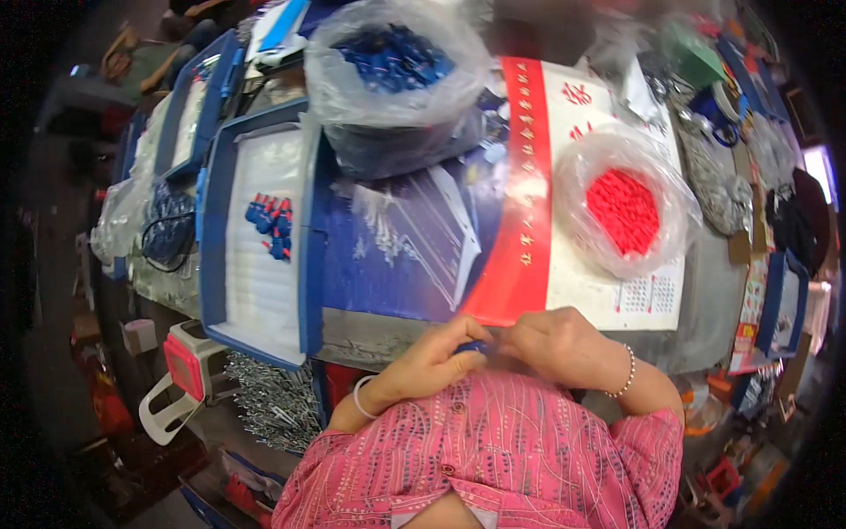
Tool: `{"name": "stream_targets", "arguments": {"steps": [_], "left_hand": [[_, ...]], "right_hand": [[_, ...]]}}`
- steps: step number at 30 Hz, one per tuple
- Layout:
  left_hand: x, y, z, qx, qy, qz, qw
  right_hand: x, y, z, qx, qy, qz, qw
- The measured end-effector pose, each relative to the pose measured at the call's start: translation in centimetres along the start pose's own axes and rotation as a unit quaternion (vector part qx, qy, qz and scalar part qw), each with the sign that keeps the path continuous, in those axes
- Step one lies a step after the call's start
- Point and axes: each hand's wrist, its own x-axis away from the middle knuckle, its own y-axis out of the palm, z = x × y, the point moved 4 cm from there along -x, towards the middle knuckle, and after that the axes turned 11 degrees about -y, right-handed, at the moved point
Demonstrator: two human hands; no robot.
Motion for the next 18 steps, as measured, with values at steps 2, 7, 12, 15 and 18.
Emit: {"name": "stream_targets", "arguments": {"steps": [2, 7, 12, 15, 18], "left_hand": [[0.2, 0.3, -1.2, 0.112, -0.044, -0.052, 0.991], [0.2, 1.2, -1.8, 0.196, -0.098, -0.106, 0.970], [0.6, 1.0, -0.5, 0.187, -0.095, -0.104, 0.972], [0.5, 0.5, -0.7, 0.196, -0.093, -0.110, 0.970], [0.3, 0.5, -1.1, 0.201, -0.113, -0.112, 0.967]], "right_hand": [[0.0, 0.0, -0.1, -0.046, -0.004, 0.020, 0.999], [0.5, -0.2, -0.2, -0.089, 0.027, -0.004, 0.996], [0.2, -1.1, 0.8, -0.117, -0.021, -0.009, 0.993], [-0.1, -1.2, 1.3, -0.135, -0.002, -0.006, 0.991], [0.2, -0.5, 1.4, -0.106, -0.055, -0.011, 0.993]]}}
